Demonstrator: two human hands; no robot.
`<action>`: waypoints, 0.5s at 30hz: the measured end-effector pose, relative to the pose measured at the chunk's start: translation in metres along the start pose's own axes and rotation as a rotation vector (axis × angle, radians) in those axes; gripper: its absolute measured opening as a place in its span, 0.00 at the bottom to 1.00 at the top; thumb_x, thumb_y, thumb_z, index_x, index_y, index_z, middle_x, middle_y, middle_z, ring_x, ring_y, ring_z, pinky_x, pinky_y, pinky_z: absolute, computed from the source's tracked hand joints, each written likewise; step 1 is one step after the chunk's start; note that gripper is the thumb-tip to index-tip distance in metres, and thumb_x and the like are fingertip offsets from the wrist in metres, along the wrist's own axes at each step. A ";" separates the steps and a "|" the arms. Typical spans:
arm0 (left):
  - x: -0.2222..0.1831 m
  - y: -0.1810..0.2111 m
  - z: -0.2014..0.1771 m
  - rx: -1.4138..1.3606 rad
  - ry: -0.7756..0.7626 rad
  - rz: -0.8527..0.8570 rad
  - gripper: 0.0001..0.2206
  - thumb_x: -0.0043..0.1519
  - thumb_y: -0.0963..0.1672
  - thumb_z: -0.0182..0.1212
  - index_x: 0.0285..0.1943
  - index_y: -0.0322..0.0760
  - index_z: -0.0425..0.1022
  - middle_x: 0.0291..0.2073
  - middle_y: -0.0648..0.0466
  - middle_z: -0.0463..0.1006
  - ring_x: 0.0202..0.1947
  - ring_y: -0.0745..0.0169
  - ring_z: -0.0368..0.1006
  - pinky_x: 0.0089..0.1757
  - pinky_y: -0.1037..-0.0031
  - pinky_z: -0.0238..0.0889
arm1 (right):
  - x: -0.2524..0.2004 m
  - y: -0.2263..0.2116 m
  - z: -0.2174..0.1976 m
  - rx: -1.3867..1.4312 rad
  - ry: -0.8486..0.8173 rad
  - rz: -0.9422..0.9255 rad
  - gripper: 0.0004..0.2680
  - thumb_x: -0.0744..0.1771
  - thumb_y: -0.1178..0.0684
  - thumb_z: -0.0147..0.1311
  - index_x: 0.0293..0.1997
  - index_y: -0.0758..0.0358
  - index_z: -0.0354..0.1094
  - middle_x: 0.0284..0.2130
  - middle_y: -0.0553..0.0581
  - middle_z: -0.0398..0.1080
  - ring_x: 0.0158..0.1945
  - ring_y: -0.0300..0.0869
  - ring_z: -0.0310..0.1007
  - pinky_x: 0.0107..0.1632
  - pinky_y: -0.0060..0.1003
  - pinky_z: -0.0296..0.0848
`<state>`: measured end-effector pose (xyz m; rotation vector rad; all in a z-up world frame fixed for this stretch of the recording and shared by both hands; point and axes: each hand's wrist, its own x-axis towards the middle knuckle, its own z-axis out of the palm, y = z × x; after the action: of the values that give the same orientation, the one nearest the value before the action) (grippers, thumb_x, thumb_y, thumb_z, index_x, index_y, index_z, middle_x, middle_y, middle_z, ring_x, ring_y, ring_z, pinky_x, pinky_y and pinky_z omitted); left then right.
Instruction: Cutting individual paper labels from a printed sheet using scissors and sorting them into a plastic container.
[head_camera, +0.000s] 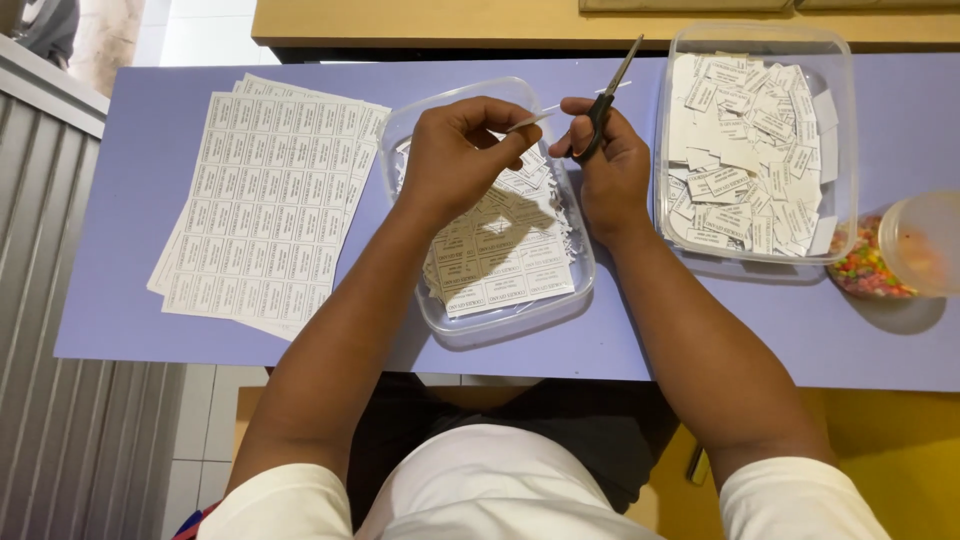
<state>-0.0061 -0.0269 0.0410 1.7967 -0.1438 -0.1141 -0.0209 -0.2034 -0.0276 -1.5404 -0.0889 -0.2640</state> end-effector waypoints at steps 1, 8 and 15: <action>0.002 0.004 0.002 0.028 -0.004 0.041 0.05 0.57 0.45 0.72 0.38 0.44 0.84 0.34 0.63 0.86 0.23 0.75 0.79 0.32 0.83 0.71 | 0.003 -0.003 0.000 -0.004 0.030 -0.004 0.19 0.68 0.35 0.50 0.54 0.61 0.69 0.29 0.49 0.73 0.39 0.34 0.72 0.52 0.32 0.72; 0.024 0.016 0.056 0.112 -0.080 0.358 0.07 0.59 0.46 0.69 0.43 0.43 0.86 0.36 0.61 0.83 0.35 0.72 0.79 0.38 0.82 0.74 | 0.011 0.000 0.005 0.164 0.076 0.196 0.17 0.63 0.43 0.63 0.54 0.60 0.71 0.46 0.56 0.78 0.46 0.40 0.78 0.45 0.30 0.74; 0.059 0.014 0.156 0.574 -0.423 0.571 0.14 0.62 0.53 0.57 0.30 0.49 0.81 0.27 0.60 0.78 0.28 0.54 0.74 0.29 0.59 0.61 | 0.043 0.086 -0.010 0.078 0.025 0.094 0.12 0.68 0.49 0.58 0.54 0.62 0.70 0.29 0.51 0.73 0.33 0.36 0.79 0.38 0.25 0.75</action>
<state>0.0274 -0.1897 0.0194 2.2000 -1.0709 -0.0413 0.0395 -0.2179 -0.1025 -1.4592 -0.0069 -0.2022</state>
